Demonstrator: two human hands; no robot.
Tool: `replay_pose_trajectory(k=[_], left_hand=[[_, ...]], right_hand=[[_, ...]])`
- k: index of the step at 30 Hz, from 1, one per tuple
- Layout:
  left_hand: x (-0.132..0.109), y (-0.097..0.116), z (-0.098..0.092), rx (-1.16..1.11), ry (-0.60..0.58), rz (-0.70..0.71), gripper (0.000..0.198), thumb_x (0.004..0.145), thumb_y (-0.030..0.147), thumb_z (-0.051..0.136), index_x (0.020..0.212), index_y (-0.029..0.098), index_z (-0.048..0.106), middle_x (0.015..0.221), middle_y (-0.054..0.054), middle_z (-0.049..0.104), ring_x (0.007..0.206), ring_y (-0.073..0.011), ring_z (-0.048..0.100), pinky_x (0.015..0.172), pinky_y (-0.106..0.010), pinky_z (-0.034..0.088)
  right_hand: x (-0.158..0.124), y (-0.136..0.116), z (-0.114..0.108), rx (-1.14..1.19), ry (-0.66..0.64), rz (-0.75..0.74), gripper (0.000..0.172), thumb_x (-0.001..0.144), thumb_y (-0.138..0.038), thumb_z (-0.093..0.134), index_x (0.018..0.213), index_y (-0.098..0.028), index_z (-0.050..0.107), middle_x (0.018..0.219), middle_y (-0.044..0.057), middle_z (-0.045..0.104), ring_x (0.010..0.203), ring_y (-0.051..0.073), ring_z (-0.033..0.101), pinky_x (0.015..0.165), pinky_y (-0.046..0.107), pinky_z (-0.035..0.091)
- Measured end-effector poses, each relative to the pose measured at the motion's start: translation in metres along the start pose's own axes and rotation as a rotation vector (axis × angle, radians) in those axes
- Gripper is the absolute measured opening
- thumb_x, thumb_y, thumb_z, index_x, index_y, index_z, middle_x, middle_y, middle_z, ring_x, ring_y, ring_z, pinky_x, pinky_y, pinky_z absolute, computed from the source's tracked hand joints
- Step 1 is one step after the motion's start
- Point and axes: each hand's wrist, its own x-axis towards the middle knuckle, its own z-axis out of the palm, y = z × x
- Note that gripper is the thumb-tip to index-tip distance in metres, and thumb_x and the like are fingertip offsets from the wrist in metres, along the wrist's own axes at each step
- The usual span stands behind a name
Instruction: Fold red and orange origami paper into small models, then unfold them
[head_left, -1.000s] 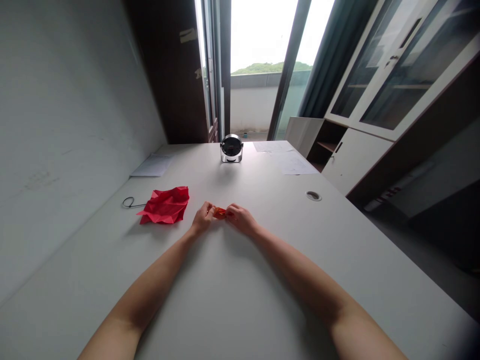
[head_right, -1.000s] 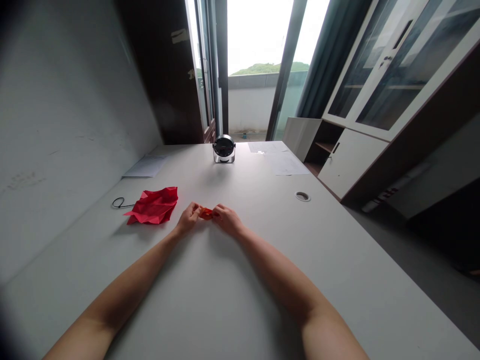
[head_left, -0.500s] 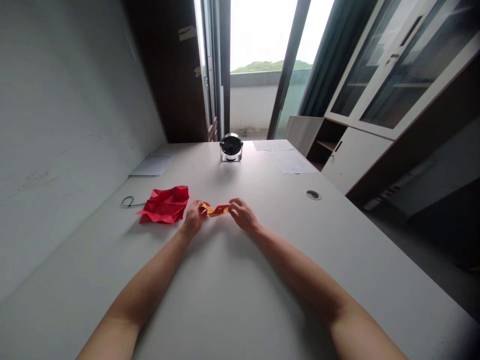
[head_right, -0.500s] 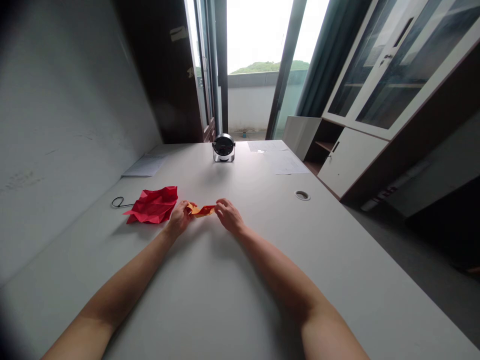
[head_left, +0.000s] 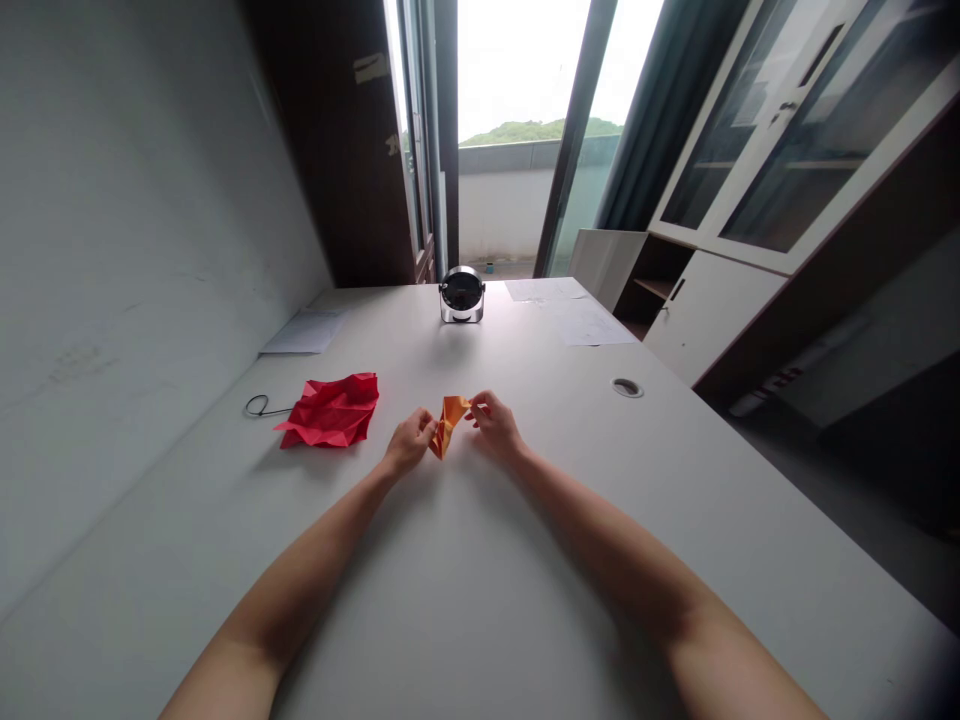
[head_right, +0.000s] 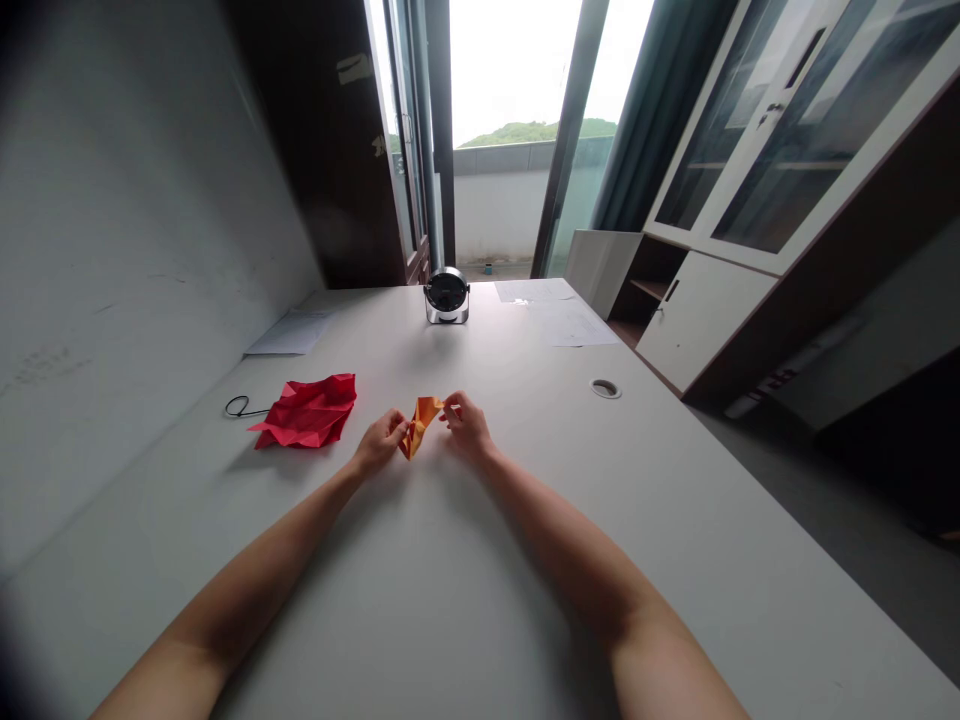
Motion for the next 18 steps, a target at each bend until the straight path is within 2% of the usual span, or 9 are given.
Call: replay_pose_trajectory(k=[5, 10, 14, 18], left_hand=[[-0.008, 0.015, 0.005, 0.221, -0.087, 0.028, 0.031, 0.094, 0.047, 0.046, 0.088, 0.022, 0.064, 0.072, 0.0, 0.069, 0.068, -0.0174, 0.062, 0.065, -0.026, 0.038], [-0.008, 0.018, 0.002, 0.275, -0.15, 0.03, 0.036, 0.09, 0.051, 0.049, 0.088, 0.021, 0.069, 0.081, -0.002, 0.073, 0.073, -0.0184, 0.065, 0.067, -0.026, 0.039], [-0.008, 0.018, 0.006, 0.26, -0.194, 0.031, 0.036, 0.089, 0.049, 0.049, 0.092, 0.021, 0.071, 0.084, -0.002, 0.074, 0.079, -0.0183, 0.066, 0.07, -0.025, 0.042], [-0.011, 0.022, 0.011, 0.318, -0.203, 0.019, 0.035, 0.087, 0.047, 0.05, 0.091, 0.021, 0.073, 0.083, -0.002, 0.073, 0.078, -0.0179, 0.064, 0.067, -0.024, 0.041]], right_hand=[[0.001, 0.001, 0.004, 0.217, -0.017, 0.044, 0.016, 0.085, -0.038, 0.058, 0.09, -0.024, 0.054, 0.086, 0.0, 0.07, 0.069, 0.017, 0.071, 0.056, 0.027, 0.054], [-0.002, -0.006, 0.005, 0.284, -0.017, 0.02, 0.024, 0.085, -0.045, 0.062, 0.088, -0.023, 0.055, 0.094, 0.002, 0.07, 0.068, 0.017, 0.07, 0.055, 0.028, 0.056], [-0.005, -0.013, 0.004, 0.224, 0.037, -0.023, 0.022, 0.086, -0.045, 0.06, 0.088, -0.023, 0.057, 0.095, 0.003, 0.066, 0.071, 0.017, 0.068, 0.057, 0.029, 0.056], [-0.007, -0.022, 0.002, 0.04, 0.186, -0.125, 0.017, 0.085, -0.038, 0.061, 0.08, -0.022, 0.061, 0.095, 0.004, 0.059, 0.076, 0.016, 0.062, 0.065, 0.031, 0.055]])
